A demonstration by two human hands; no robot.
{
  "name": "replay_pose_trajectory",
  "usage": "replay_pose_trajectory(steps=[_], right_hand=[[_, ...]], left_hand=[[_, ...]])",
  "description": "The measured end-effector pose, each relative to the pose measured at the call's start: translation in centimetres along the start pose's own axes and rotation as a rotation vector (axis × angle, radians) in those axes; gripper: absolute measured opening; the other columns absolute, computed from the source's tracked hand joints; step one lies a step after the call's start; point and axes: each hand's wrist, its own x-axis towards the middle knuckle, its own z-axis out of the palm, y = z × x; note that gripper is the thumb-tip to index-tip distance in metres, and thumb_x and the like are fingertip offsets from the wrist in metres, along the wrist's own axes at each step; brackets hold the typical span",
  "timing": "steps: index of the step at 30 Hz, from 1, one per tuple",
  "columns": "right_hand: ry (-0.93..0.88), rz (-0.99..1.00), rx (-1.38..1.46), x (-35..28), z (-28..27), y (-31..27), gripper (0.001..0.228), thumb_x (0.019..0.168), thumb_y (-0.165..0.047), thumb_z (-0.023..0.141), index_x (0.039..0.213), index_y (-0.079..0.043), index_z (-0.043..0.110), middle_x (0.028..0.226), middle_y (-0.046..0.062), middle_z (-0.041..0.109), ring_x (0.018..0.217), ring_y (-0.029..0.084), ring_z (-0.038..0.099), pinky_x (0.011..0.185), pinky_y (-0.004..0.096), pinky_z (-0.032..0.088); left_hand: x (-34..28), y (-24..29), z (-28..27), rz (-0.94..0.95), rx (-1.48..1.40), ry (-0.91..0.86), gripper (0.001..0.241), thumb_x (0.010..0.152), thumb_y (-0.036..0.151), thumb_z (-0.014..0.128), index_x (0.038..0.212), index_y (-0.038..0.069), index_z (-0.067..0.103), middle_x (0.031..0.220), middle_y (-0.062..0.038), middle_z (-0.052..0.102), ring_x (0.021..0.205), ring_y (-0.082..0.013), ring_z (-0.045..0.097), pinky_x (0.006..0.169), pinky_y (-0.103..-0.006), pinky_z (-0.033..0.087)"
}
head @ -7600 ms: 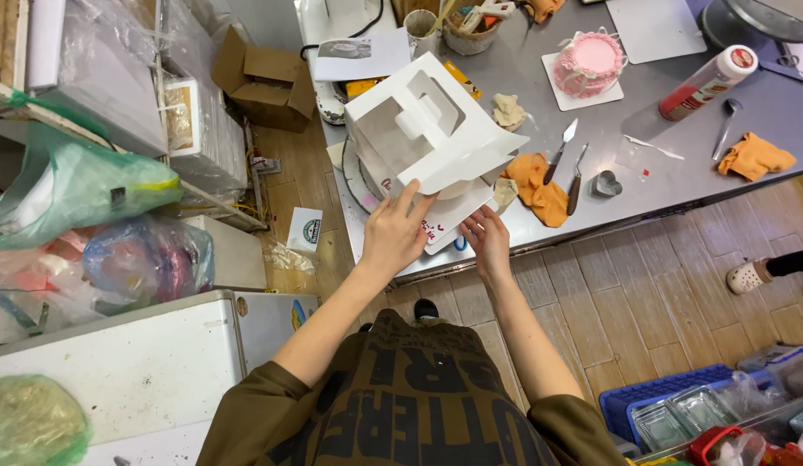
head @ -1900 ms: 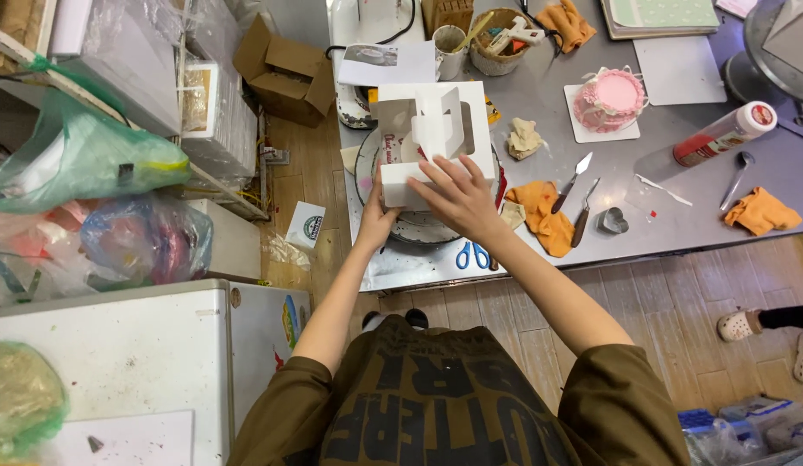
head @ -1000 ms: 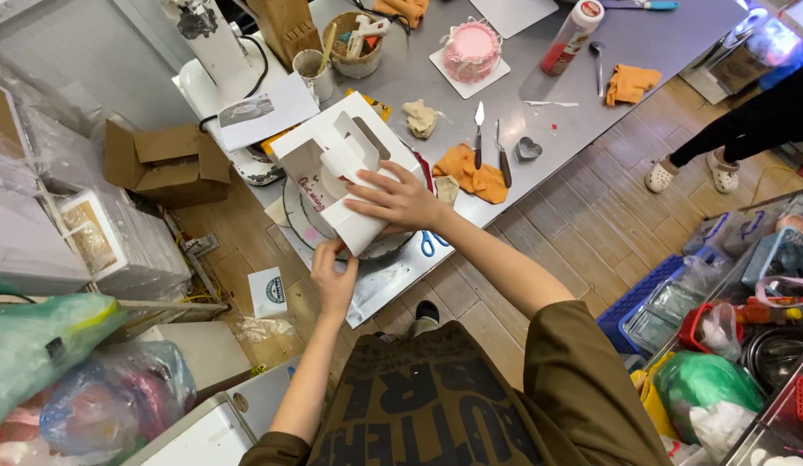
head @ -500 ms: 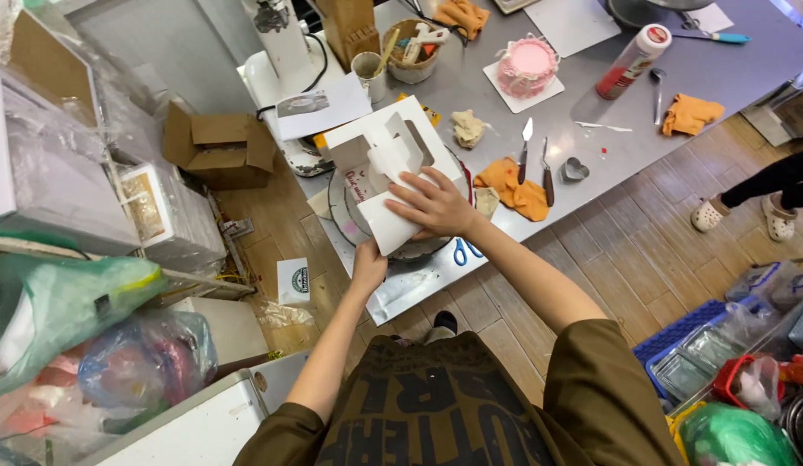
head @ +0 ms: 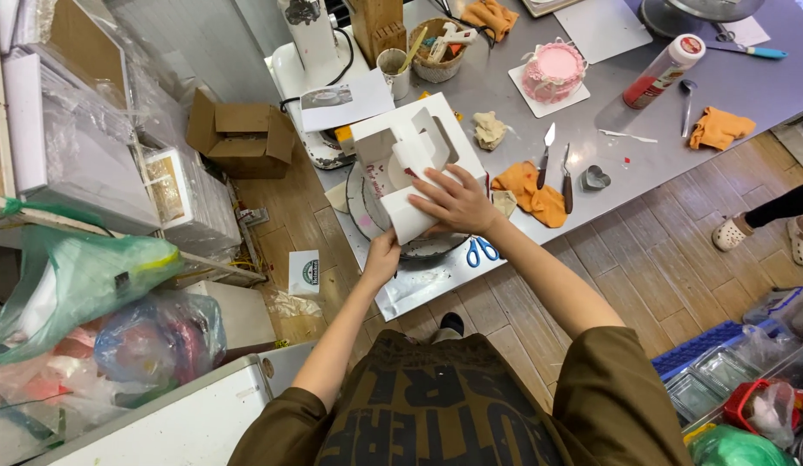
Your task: The person folds a white cardboard cake box and places a small decorated cake inside.
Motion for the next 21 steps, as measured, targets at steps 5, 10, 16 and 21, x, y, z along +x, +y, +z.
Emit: replay_pose_trajectory(steps=[5, 10, 16, 21], right_hand=[[-0.076, 0.017, 0.036, 0.2, -0.7, -0.3, 0.068, 0.095, -0.063, 0.06, 0.15, -0.023, 0.056, 0.157, 0.004, 0.051, 0.145, 0.027, 0.042, 0.122, 0.049, 0.027], [-0.181, 0.06, 0.059, 1.1, -3.0, -0.5, 0.053, 0.096, -0.021, 0.065, 0.148, -0.023, 0.057, 0.156, -0.001, 0.052, 0.146, 0.023, 0.046, 0.123, 0.045, 0.034], [-0.041, 0.099, 0.224, 1.9, -3.7, 0.0, 0.045, 0.096, -0.013, 0.066, 0.141, -0.015, 0.064, 0.144, 0.002, 0.063, 0.136, 0.024, 0.056, 0.117, 0.046, 0.042], [0.022, 0.109, 0.13, 2.3, -3.3, -0.8, 0.043, 0.095, -0.013, 0.067, 0.138, -0.017, 0.065, 0.142, 0.0, 0.065, 0.134, 0.024, 0.058, 0.114, 0.045, 0.044]], left_hand=[[-0.5, 0.5, 0.6, -0.057, 0.018, 0.1, 0.023, 0.094, 0.005, 0.062, 0.114, -0.004, 0.069, 0.08, -0.016, 0.072, 0.073, -0.0191, 0.065, 0.071, -0.0342, 0.053], [-2.0, 1.5, 0.7, 0.126, -0.072, 0.374, 0.021, 0.091, 0.007, 0.077, 0.11, 0.0, 0.072, 0.098, -0.01, 0.078, 0.091, -0.0159, 0.073, 0.083, -0.0297, 0.056], [-1.7, 3.7, -0.6, 0.226, 0.255, 0.358, 0.087, 0.076, 0.014, 0.082, 0.15, 0.004, 0.038, 0.141, -0.028, 0.053, 0.13, -0.0424, 0.054, 0.106, -0.0447, 0.045], [-0.2, 0.9, 1.8, 0.036, 0.39, 0.32, 0.095, 0.091, 0.028, 0.075, 0.163, 0.01, 0.016, 0.156, -0.027, 0.042, 0.144, -0.0558, 0.035, 0.116, -0.0509, 0.037]])
